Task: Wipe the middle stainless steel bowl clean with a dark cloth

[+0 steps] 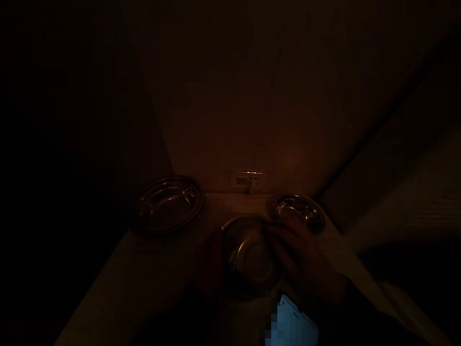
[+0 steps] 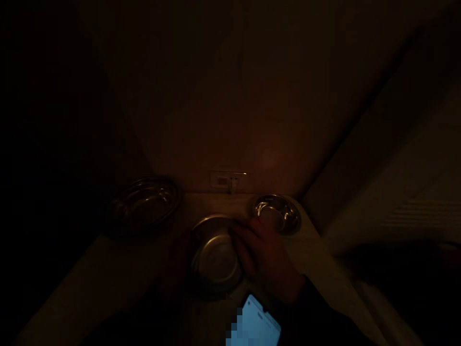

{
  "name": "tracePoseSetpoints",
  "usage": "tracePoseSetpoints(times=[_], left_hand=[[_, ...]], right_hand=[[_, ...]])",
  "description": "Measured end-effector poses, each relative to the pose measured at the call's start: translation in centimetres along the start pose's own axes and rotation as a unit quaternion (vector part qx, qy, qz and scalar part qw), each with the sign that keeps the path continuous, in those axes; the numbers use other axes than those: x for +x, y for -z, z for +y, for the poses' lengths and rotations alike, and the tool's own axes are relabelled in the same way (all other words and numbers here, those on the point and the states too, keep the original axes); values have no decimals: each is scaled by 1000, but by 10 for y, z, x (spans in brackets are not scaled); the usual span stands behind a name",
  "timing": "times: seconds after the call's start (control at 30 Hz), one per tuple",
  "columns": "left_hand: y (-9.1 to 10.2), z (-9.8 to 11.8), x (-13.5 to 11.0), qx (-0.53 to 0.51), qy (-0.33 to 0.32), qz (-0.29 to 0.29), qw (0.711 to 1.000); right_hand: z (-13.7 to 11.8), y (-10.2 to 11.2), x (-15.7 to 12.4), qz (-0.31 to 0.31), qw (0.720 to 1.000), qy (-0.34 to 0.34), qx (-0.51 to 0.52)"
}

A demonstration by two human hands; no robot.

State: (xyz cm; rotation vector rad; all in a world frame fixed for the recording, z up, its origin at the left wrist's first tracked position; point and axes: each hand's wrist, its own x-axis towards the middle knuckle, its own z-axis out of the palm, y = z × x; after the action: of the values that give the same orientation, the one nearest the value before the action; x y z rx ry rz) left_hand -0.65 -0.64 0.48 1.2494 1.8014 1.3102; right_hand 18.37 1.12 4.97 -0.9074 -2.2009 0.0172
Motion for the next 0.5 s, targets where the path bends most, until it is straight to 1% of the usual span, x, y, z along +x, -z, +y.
tracePoseSetpoints(times=[0.1, 0.2, 0.27, 0.33, 0.4, 0.5], left_hand=[[-2, -6, 0, 6, 27, -9, 1000], [-2, -12, 1, -5, 19, -21, 1000], [-2, -12, 2, -13, 23, -34, 999], [-1, -9, 5, -16, 31, -52, 998], [-1, -4, 7, 6, 35, -50, 998], [-2, 2, 8, 24, 47, -44, 998]], right_hand=[[-12, -6, 14, -11, 999, 30, 11], [-14, -9, 18, -20, 998, 48, 29], [-8, -7, 8, -13, 999, 33, 38], [1, -3, -7, -5, 999, 5, 37], [8, 1, -19, -3, 999, -15, 35], [9, 3, -18, -8, 999, -22, 38]])
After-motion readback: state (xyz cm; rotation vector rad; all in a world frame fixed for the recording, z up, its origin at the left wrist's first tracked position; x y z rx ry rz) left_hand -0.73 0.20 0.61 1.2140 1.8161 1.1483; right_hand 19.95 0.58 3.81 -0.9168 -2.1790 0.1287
